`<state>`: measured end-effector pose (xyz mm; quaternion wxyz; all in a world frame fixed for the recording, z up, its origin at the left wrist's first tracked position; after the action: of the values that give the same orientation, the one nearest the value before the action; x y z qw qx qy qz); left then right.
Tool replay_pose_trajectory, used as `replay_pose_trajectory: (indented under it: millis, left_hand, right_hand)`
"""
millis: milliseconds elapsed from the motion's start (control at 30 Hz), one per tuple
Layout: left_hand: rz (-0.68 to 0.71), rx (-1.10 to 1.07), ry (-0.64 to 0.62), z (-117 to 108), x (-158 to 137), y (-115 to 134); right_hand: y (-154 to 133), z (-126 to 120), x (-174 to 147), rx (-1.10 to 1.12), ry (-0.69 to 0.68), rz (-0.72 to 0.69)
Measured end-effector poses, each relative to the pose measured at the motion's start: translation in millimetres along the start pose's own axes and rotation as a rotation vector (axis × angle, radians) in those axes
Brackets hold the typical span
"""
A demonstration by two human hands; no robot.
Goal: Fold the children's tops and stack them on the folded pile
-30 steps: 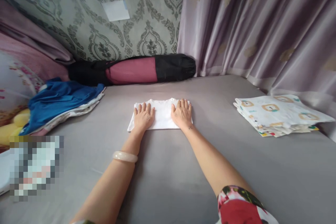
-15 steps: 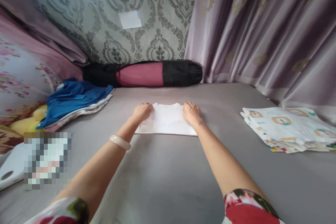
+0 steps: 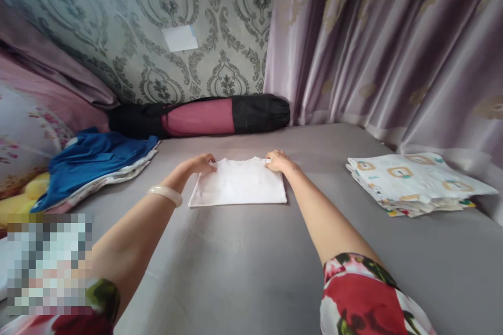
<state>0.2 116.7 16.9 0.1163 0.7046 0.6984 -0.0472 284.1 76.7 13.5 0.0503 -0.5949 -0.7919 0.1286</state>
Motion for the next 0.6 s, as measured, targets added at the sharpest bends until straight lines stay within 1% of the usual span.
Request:
replay_pose_trajectory:
  millis: [100,167,267,333,400,467,533,600]
  left_hand:
    - [-0.097,-0.005,0.037,-1.3,-8.6,-1.0]
    - [-0.131,-0.019,0.068,-2.5,-17.3,-0.6]
    - [-0.112,-0.059,0.086,-7.1,-30.7,-1.0]
    - [-0.087,-0.087,0.094,-14.3,-37.9,-3.8]
    - [-0.051,-0.145,0.106,-25.9,-43.4,-8.0]
    - [0.022,-0.258,0.085,-39.6,-48.5,-11.3]
    - [0.131,-0.384,0.010,-53.1,-54.9,-12.5]
    - [0.237,-0.440,-0.063,-65.7,-63.2,-12.4]
  right_hand:
    - [-2.4,-0.8,-2.7,0.022,0.052,-0.015]
    - [-4.9,-2.7,-6.6,0.050,0.077,-0.037]
    - [-8.5,-10.3,-14.6,0.111,0.100,-0.085]
    - [-10.2,-19.8,-20.9,0.150,0.116,-0.120]
    - [-11.1,-32.2,-27.6,0.208,0.144,-0.147]
    - [-11.7,-45.6,-34.4,0.299,0.169,-0.174]
    - [-13.6,-57.7,-40.9,0.421,0.164,-0.221]
    - [-16.6,-68.3,-47.0,0.522,0.127,-0.281]
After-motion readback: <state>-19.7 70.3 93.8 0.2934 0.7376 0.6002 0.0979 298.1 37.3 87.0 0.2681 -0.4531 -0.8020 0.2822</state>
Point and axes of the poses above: each hand's wrist, its own x-axis towards the middle knuckle, its own z-axis out of the palm, y = z × x, the point moved 5 cm from there along x, towards the middle knuckle, and after that the axes turned 15 degrees about -z, right-handed, at the moved point
